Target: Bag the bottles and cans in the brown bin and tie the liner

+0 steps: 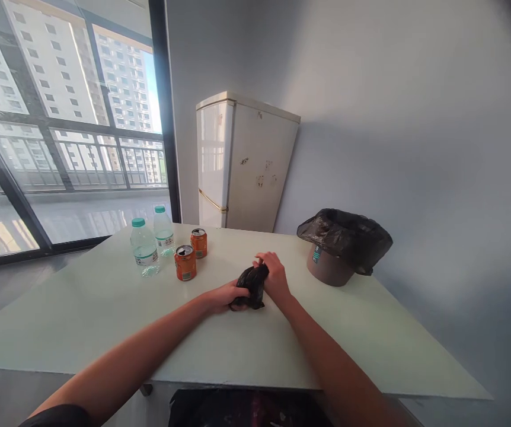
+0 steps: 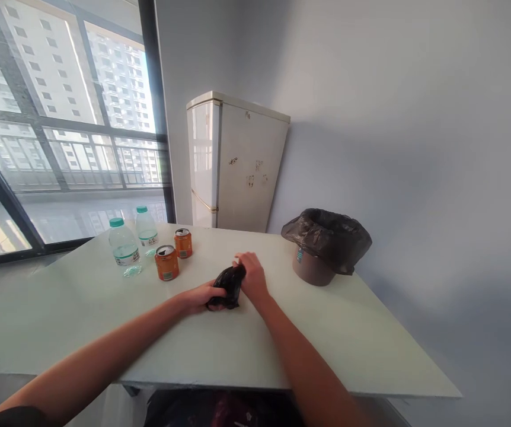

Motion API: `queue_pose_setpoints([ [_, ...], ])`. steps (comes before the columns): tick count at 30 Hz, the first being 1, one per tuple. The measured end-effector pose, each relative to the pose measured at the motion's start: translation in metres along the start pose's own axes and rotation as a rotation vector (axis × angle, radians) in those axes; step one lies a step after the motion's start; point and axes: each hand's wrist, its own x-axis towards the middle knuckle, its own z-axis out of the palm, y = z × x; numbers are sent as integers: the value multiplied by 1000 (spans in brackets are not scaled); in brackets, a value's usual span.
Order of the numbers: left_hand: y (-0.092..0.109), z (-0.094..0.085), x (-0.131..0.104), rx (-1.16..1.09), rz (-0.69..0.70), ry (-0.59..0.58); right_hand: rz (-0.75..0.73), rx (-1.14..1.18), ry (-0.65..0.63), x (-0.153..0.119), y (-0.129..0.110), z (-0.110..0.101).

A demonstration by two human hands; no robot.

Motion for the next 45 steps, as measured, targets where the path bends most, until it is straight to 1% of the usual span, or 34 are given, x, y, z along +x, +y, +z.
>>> queue_pose_setpoints([
  [2, 1, -3, 0, -19, 11, 36, 84, 36, 168, 4, 9, -7],
  [3, 2, -4, 0, -16, 22, 33, 160, 91, 255, 5, 13, -9],
  [4, 3, -5, 0, -7, 34, 24, 258, 191, 323, 6, 15, -9],
  [5, 4, -7, 1, 4, 48, 13, 376, 339, 355, 6, 17, -8],
  [6, 4, -7, 1, 14, 64, 0, 502, 527, 344, 6, 17, -6],
  [8, 2, -8, 2, 36, 92, -38, 729, 952, 225, 4, 14, 2],
  [10, 0, -8, 3, 73, 94, -86, 881, 1304, 91, 3, 8, 8],
  [11, -1, -8, 3, 88, 94, -97, 917, 1421, 54, 2, 4, 10],
  [13, -1, -9, 3, 82, 78, -99, 902, 1551, 22, 3, 0, 11],
  [15, 4, -8, 1, 30, 40, -126, 829, 1568, 42, 4, 0, 9],
  [17, 9, -7, -2, -16, 2, -176, 789, 1502, 95, 6, 4, 7],
  [19, 14, -7, -4, 15, -13, -204, 803, 1384, 135, 7, 9, 7],
  [20, 14, -7, -4, 52, -17, -202, 817, 1313, 135, 7, 11, 8],
  [22, 14, -8, -4, 83, -19, -173, 824, 1179, 94, 6, 16, 7],
  [24, 13, -10, -2, -7, 30, -110, 797, 1125, 7, 4, 19, 2],
  [25, 14, -12, -1, -76, 72, -74, 767, 1147, -58, 4, 20, -2],
  [28, 18, -15, 0, -238, 228, 24, 645, 1295, -309, 3, 20, -15],
  [30, 21, -15, -2, -307, 292, 46, 587, 1342, -441, 2, 15, -18],
  [31, 22, -14, -2, -327, 294, 36, 574, 1351, -489, 0, 10, -16],
  [32, 21, -12, -4, -324, 267, 6, 565, 1360, -531, -2, 4, -14],
  [34, 16, -7, -6, -230, 137, -110, 548, 1381, -599, -6, -11, -5],
  [35, 13, -3, -7, -159, 56, -182, 538, 1386, -612, -9, -19, 0],
  [36, 9, 0, -8, -94, -18, -253, 537, 1391, -606, -11, -26, 5],
  [38, 5, 5, -11, -5, -136, -376, 582, 1420, -545, -14, -38, 11],
  [40, 6, 8, -12, 9, -194, -450, 643, 1475, -483, -13, -44, 14],
  [42, 10, 8, -12, -26, -195, -453, 673, 1529, -394, -10, -43, 14],
  [45, 14, 6, -10, -105, -127, -342, 693, 1523, -201, -4, -37, 16],
])
